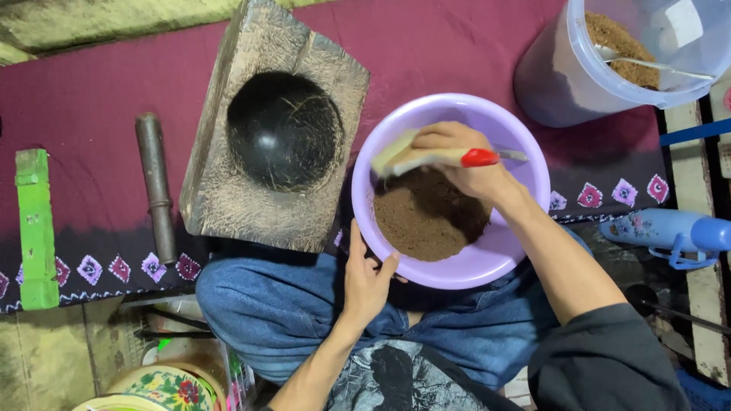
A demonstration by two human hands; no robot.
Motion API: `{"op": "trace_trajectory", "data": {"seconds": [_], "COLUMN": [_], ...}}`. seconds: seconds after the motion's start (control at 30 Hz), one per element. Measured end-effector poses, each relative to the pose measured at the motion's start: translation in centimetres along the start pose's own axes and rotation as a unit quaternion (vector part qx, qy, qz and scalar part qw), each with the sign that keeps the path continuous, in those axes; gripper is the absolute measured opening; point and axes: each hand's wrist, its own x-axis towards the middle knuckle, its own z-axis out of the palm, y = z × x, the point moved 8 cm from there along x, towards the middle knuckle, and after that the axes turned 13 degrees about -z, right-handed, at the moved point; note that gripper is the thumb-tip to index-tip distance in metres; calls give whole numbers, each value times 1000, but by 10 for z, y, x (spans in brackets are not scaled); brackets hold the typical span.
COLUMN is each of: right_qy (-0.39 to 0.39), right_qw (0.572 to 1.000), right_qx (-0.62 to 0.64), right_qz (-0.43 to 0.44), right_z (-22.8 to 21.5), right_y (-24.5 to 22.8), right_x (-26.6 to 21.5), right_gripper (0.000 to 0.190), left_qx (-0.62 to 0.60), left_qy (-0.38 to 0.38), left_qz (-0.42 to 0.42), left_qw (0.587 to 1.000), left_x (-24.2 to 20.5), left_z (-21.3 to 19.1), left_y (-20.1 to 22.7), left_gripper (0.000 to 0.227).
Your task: Collecting fine brown powder from a stone mortar into a plastic bowl using a brush and a spoon.
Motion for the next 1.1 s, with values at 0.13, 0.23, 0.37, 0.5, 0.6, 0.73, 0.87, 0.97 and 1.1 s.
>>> {"op": "trace_trajectory", "data": {"seconds": [0.13,0.23,0.37,0.5,0.6,0.73,0.87,0.97,1.1], "right_qy": [-38,-29,28,9,-43,-11,-3,-42,-54], "right_qw": [992,996,998,997,986,990,984,967,980], "right_qx": [120,82,41,41,75,123,158,245,183], "right_qz": [-28,38,30,-70,-142,71,78,54,47], "right_z": [-2,-16,-10,4,4,-14,6,11,-1], "right_y": [-25,-14,4,-12,-35,-17,-5,-31,-36], "right_x": [6,0,1,11,8,3,11,19,17], "right_gripper": [33,26,21,29,17,26,29,27,28], "left_qx": [-9,15,6,9,70,30,8,22,10], "left_qy": [-38,-12,51,20,34,35,22,-4,-32], "left_qz": [5,26,22,-28,-14,10,19,10,26], "left_qw": [999,999,998,999,997,999,1000,1000,999], "left_x": [11,10,0,-3,10,6,-7,-3,7], "left_z": [-4,-9,-10,-6,-14,-15,0,-2,-11], "left_y": [21,41,27,13,22,27,19,16,35], "left_gripper": [94,83,94,103,95,89,103,100,98]}}
